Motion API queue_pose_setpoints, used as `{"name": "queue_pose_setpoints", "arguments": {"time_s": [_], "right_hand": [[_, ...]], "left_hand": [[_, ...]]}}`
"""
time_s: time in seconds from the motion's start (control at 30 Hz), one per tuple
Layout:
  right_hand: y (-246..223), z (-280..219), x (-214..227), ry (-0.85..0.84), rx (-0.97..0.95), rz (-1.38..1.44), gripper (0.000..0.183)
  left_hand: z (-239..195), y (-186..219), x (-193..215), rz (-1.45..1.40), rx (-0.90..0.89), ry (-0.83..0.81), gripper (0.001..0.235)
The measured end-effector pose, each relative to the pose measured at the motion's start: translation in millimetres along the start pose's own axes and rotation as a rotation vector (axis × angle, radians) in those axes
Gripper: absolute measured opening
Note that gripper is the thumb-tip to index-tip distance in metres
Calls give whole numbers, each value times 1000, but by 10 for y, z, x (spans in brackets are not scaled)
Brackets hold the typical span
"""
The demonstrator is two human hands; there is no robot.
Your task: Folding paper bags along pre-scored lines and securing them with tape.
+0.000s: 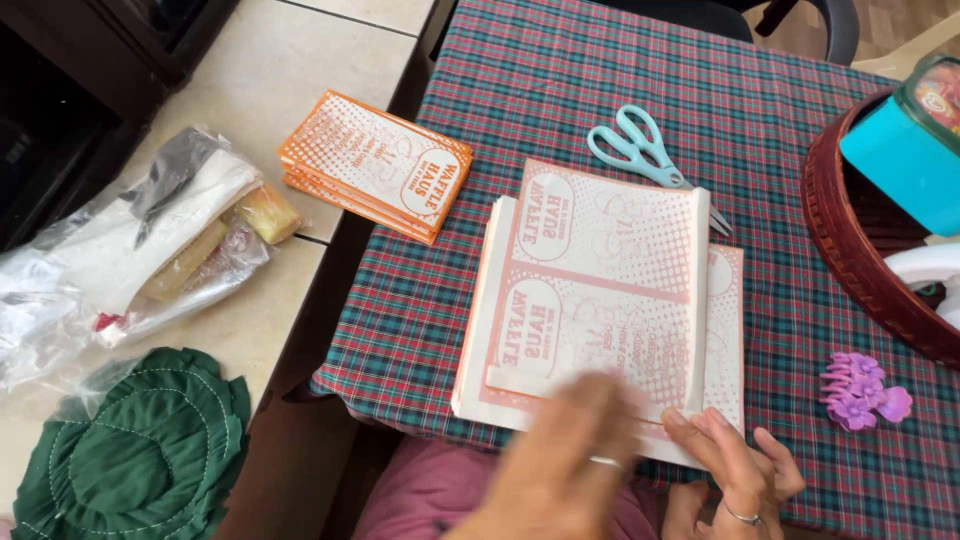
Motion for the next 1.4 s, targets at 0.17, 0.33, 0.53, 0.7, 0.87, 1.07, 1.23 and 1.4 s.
{"name": "queue_pose_setpoints", "arguments": {"time_s": [0.17,0.33,0.53,0.7,0.87,1.07,1.23,1.4], "right_hand": [[296,-107,24,36,41,-2,68],[294,-81,83,-44,-37,20,64],[324,-128,96,-72,-58,160,46],[385,-118,-12,90,121,96,67],[349,-78,-25,47,140,-11,45],[20,285,25,85,378,-62,14],[414,191,288,-2,111,78,14],[519,222,522,-15,-238,161,14]], "left_hand": [[-6,-280,-428,-109,-352,203,30],[-18,-675,384,223,-214,351,27],[86,-284,476,91,-218,298,29],[169,-32,-119,-265,-392,-36,33],[45,-182,-135,38,-403,239,38],[-51,-394,-183,285,-402,291,44],[-62,-421,-247,309,-388,314,49],[-43,-418,-263,300,-401,318,52]]}}
Point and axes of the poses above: each hand's wrist, its own z-axis towards the middle knuckle, its own x-axis out of the back of the hand, y = z × x, the point moved 1 cm from there along z, towards the middle knuckle, and after that the axes turned 1 degree about -x, right-handed, at the moved point
